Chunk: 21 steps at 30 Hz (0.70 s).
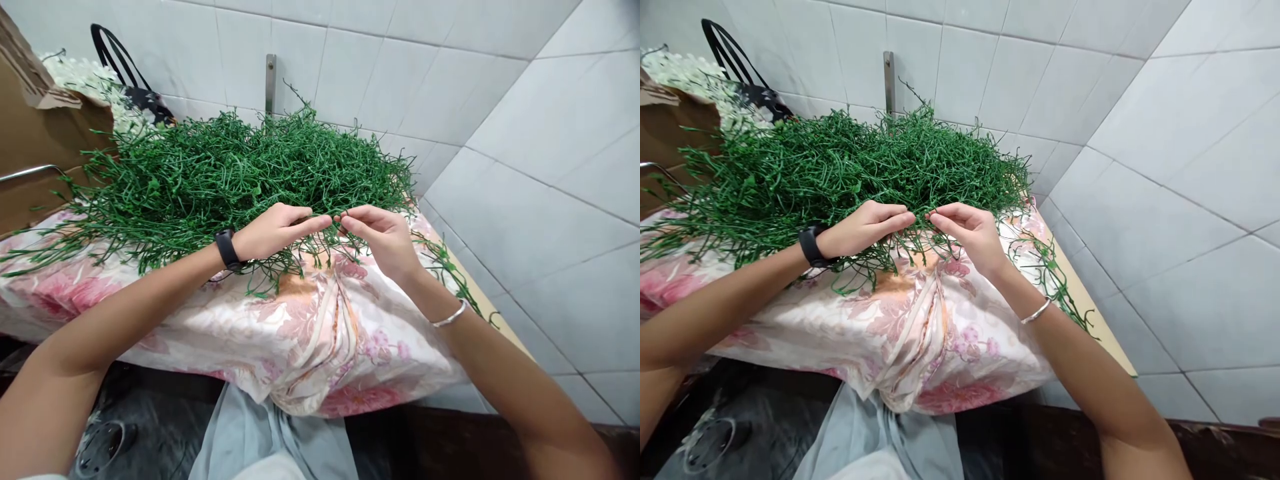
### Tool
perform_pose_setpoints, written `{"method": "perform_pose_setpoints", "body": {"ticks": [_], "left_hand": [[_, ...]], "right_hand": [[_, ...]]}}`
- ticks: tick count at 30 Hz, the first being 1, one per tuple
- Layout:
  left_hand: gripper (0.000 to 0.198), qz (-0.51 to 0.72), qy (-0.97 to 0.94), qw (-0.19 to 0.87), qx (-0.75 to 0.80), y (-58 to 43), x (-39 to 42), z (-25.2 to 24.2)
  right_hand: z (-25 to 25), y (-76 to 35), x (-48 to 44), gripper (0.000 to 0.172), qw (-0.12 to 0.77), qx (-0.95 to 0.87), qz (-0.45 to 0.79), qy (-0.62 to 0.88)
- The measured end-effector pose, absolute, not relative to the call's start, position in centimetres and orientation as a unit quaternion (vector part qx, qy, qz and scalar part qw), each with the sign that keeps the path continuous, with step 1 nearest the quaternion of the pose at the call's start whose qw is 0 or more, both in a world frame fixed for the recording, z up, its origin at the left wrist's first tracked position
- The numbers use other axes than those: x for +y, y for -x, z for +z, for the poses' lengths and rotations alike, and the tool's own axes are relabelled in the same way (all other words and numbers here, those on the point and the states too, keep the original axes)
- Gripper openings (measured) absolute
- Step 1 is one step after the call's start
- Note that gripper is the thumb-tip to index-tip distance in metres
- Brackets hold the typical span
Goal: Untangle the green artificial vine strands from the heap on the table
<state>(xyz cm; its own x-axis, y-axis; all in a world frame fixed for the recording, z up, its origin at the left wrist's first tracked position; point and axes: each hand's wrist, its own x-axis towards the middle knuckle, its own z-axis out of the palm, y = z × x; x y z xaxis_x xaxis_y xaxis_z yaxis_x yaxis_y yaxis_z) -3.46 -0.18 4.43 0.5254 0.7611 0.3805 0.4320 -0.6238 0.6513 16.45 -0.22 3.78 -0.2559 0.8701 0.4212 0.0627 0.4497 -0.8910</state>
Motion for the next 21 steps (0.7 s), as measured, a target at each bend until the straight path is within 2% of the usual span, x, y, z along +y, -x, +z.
{"method": "perform_pose_setpoints", "body": {"ticks": [4, 11, 17, 21], "left_hand": [[0.036, 0.349, -0.831, 0.19, 0.389, 3.37, -0.44, 4.42], [0.029, 0.413, -0.835, 0.116, 0.345, 3.5, -0.48, 3.99], [0.023, 0.441, -0.82, 0.054, 0.361, 3.54, -0.33, 3.96], [0.015, 0.443, -0.817, -0.019, 0.368, 3.52, -0.32, 3.97]], "right_hand": [[3.7, -16.72, -0.12, 0.007, 0.508, -0.71, 0.352, 0.338], [3.7, -16.9, -0.18, 0.007, 0.513, -0.758, 0.243, 0.321], [3.97, -16.84, -0.48, 0.004, 0.479, -0.808, 0.193, 0.283], [4.06, -16.72, -0.88, 0.004, 0.459, -0.843, 0.064, 0.274]]}}
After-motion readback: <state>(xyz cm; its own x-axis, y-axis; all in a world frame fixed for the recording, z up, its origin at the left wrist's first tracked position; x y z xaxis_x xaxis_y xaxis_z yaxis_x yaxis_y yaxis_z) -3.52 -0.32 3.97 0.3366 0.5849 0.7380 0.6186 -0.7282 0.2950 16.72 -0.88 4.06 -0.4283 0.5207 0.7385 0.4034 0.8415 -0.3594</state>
